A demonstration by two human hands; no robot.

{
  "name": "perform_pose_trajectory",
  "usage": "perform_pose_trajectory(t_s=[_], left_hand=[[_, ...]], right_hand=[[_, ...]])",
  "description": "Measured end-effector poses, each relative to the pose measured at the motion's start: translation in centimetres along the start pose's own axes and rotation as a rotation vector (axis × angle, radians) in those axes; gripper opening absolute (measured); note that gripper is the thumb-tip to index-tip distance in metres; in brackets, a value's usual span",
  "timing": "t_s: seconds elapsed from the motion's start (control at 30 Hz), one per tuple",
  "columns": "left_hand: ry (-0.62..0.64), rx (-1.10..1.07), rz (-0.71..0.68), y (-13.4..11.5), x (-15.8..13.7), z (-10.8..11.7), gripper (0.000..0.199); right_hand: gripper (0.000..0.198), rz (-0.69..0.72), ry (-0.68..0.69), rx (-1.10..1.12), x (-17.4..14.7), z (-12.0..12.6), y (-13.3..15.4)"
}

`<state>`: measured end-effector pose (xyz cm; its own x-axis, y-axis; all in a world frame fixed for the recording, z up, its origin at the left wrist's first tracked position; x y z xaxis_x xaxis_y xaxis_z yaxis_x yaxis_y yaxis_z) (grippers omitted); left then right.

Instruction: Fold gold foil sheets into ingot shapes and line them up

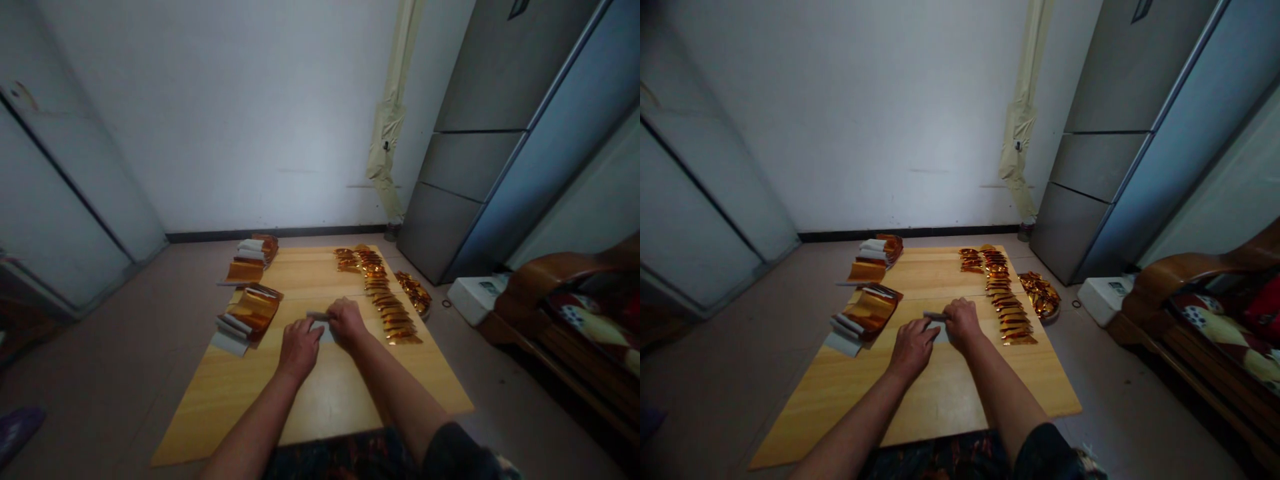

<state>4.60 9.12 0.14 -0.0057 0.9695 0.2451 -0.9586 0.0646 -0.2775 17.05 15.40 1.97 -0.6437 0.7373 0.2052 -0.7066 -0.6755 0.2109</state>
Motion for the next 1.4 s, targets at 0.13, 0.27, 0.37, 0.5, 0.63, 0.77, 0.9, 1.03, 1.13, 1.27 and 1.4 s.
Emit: perform_pose_trajectory(t_s=[0.13, 0.27, 0.37, 0.5, 0.63, 0.77, 0.9, 1.03, 1.13, 1.27, 1.4], left_hand=[[-0.003, 0.01, 0.038, 0.0, -0.1, 0.4, 0.035], [-0.014, 0.004, 0.046, -0.1, -0.2, 0.9, 0.034], [-0.027, -0.001, 0.017, -0.2, -0.3, 1.1, 0.031], [-0.064, -0.026, -0.023, -0.2, -0.4, 1.4, 0.023], [-0.086, -0.032, -0.021, -0.1, -0.3, 1.4, 0.017], [-0.145, -0.014, -0.018, -0.1, -0.5, 1.8, 0.014], [-0.208, 0.031, -0.006, -0.1, -0.7, 2.0, 0.014], [-0.205, 0.053, -0.105, -0.5, -0.7, 1.3, 0.017], [-0.174, 0.052, -0.156, -0.6, -0.5, 0.7, 0.022], [-0.124, 0.05, -0.141, -0.6, -0.3, 0.3, 0.029], [-0.043, 0.039, -0.096, -0.6, -0.3, 0.2, 0.037]], right_hand=[[0.022, 0.089, -0.041, -0.034, -1.0, -0.3, 0.9], [0.024, 0.135, -0.065, -0.069, -1.4, -0.7, 1.1], [0.026, 0.178, -0.073, -0.103, -1.5, -0.8, 1.4], [0.025, 0.223, -0.085, -0.142, -1.6, -0.5, 2.0], [0.026, 0.229, -0.064, -0.155, -1.6, -0.4, 2.2], [0.027, 0.226, -0.052, -0.151, -1.5, -0.6, 2.1], [0.026, 0.212, -0.027, -0.148, -1.4, -0.7, 2.1], [0.026, 0.209, -0.021, -0.146, -1.4, -0.7, 2.1], [0.026, 0.207, -0.028, -0.143, -1.4, -0.7, 2.1], [0.027, 0.2, -0.035, -0.137, -1.4, -0.8, 2.0], [0.028, 0.199, -0.023, -0.135, -1.4, -0.7, 2.0]])
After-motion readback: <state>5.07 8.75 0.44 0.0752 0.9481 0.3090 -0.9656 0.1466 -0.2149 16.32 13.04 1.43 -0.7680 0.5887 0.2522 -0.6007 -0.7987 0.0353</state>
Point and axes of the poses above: each hand's wrist, its own x-axis towards the middle knuckle, its own z-axis out of the back of the hand, y = z × x, the point moved 6 cm from there along x, towards the middle knuckle, and after that the axes turned 15 degrees about z, right-handed, at the moved point
